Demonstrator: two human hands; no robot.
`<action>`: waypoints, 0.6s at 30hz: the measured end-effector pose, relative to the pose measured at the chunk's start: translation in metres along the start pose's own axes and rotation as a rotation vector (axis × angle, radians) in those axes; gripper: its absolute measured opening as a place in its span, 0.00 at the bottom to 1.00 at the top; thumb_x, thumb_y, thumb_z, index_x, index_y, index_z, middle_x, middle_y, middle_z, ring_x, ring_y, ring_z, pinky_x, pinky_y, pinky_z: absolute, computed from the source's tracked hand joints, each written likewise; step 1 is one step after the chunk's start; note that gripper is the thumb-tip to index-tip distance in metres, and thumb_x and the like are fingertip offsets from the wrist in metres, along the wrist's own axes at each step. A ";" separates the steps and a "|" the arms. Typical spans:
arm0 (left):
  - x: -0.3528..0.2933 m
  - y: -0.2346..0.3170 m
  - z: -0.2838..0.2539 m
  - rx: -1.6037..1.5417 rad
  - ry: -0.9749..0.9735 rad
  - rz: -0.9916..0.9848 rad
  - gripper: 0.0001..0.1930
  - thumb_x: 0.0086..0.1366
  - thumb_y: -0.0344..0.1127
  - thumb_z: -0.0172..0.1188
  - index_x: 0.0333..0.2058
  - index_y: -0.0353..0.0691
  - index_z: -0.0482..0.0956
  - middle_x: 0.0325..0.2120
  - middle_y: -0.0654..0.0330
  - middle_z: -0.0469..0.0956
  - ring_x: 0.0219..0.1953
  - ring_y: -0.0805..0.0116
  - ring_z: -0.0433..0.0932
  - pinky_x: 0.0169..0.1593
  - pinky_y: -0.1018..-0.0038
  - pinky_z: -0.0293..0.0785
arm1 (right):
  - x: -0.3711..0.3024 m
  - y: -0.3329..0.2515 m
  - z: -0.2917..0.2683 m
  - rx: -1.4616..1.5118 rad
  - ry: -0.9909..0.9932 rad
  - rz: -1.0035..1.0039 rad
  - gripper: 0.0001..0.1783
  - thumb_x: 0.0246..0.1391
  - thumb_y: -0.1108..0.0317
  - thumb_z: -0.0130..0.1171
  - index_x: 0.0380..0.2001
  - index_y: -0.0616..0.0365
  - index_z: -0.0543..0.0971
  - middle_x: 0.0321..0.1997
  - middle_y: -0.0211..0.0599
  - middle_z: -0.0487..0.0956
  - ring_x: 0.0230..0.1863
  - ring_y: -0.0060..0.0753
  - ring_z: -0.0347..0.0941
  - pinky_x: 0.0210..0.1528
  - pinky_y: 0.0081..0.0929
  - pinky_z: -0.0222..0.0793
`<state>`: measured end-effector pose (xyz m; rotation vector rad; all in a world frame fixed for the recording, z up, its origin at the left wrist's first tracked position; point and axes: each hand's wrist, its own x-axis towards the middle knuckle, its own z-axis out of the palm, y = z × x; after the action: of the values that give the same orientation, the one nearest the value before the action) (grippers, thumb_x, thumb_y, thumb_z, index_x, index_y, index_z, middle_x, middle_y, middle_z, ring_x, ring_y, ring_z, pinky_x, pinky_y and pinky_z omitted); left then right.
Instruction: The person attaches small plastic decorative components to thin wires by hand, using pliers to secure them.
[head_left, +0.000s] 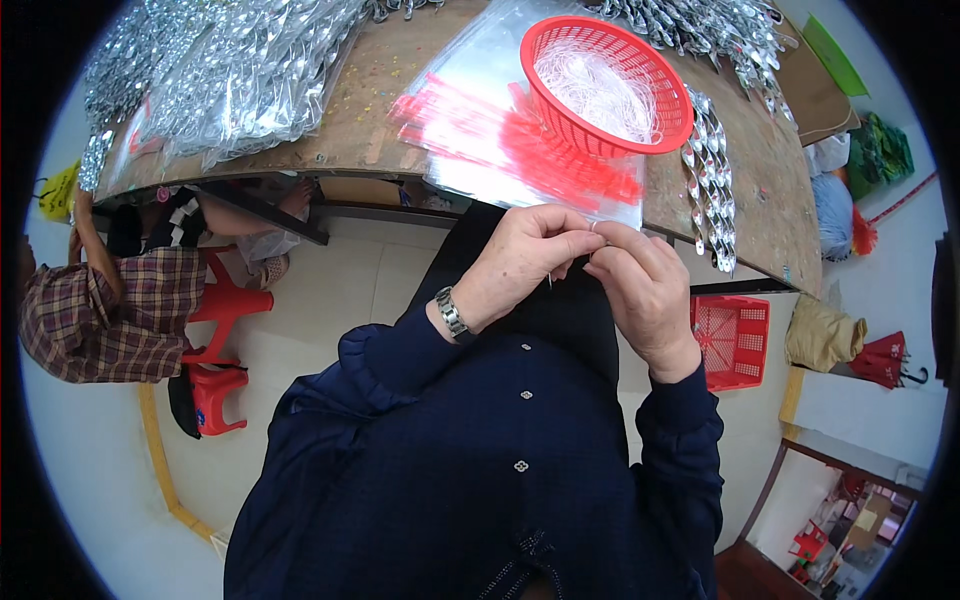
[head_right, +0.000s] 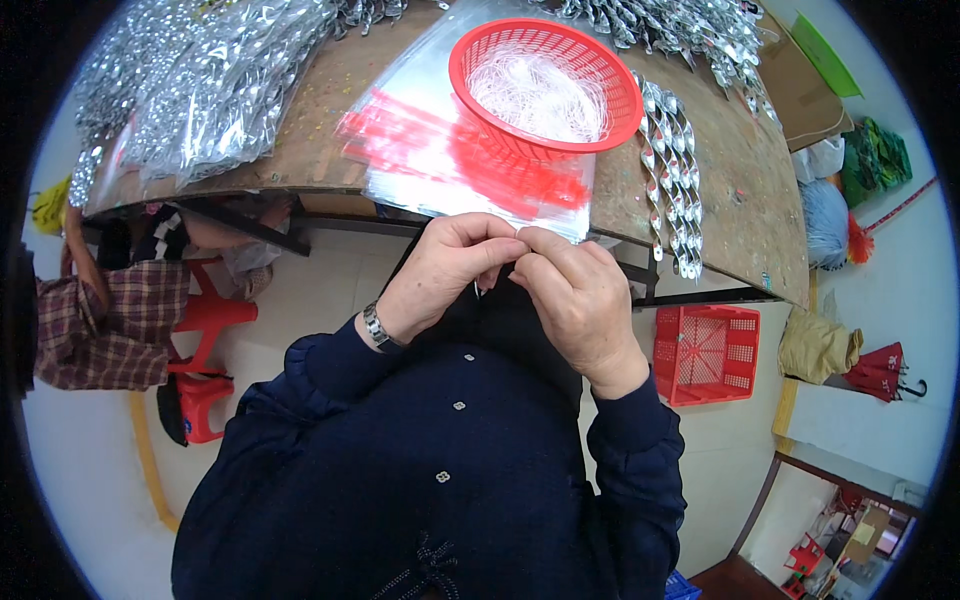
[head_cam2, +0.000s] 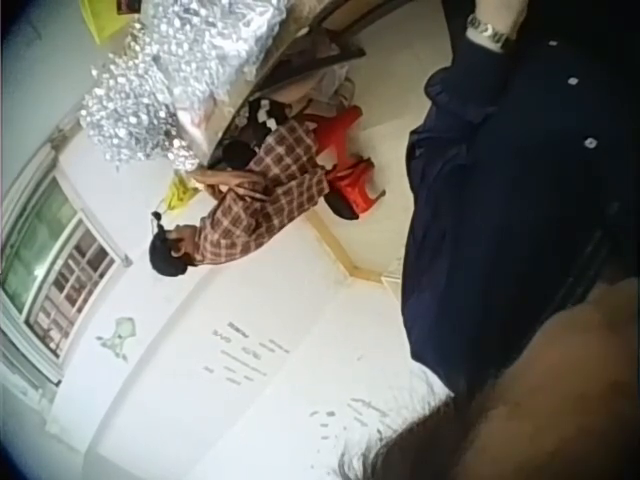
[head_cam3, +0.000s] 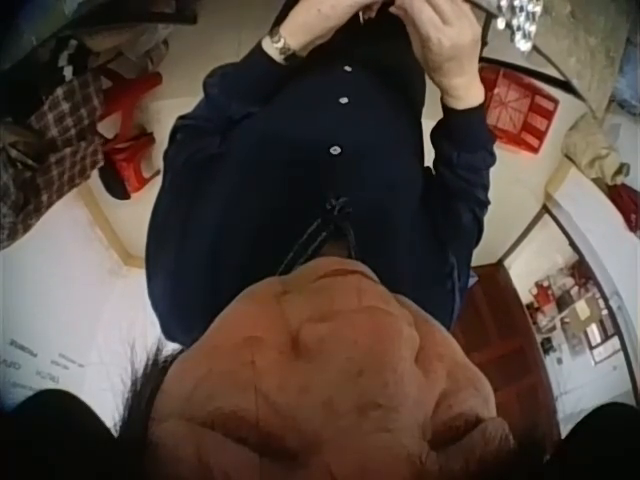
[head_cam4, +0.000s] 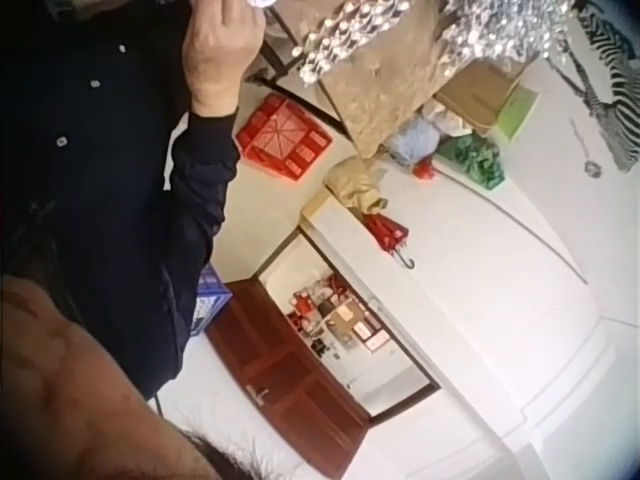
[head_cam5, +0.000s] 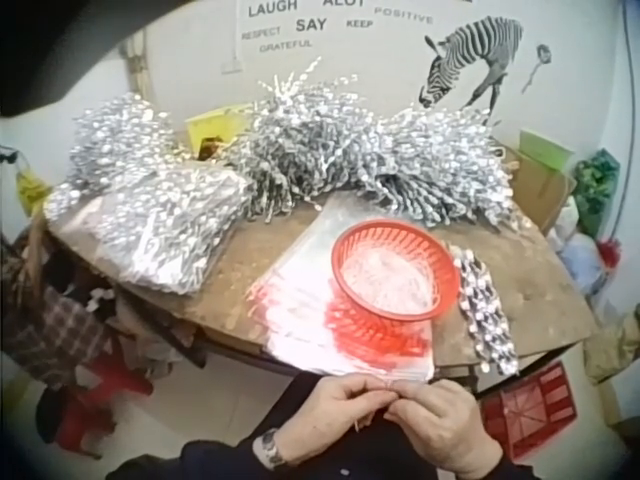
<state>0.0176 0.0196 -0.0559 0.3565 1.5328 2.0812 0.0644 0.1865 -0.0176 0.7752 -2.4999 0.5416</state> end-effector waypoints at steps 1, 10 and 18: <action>0.000 0.000 0.000 0.000 -0.001 -0.001 0.07 0.64 0.34 0.57 0.34 0.36 0.79 0.23 0.68 0.75 0.23 0.83 0.70 0.28 0.86 0.66 | -0.001 0.001 0.001 -0.001 0.000 0.002 0.10 0.37 0.76 0.65 0.26 0.58 0.75 0.38 0.36 0.78 0.32 0.39 0.74 0.34 0.31 0.69; 0.001 -0.003 -0.001 0.002 -0.024 -0.006 0.08 0.65 0.35 0.56 0.34 0.36 0.79 0.22 0.69 0.74 0.24 0.83 0.70 0.29 0.85 0.66 | -0.006 0.004 0.011 0.050 0.100 0.023 0.09 0.40 0.73 0.64 0.29 0.57 0.76 0.38 0.35 0.77 0.31 0.36 0.74 0.31 0.28 0.68; 0.000 -0.004 0.000 -0.002 -0.005 0.016 0.09 0.65 0.35 0.55 0.34 0.36 0.79 0.22 0.69 0.74 0.24 0.83 0.70 0.29 0.85 0.66 | -0.008 -0.003 0.013 0.386 0.163 0.417 0.03 0.50 0.80 0.58 0.27 0.63 0.74 0.29 0.36 0.74 0.26 0.27 0.71 0.29 0.20 0.67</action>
<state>0.0189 0.0207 -0.0595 0.3741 1.5299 2.0917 0.0683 0.1812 -0.0317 0.3109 -2.4363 1.2071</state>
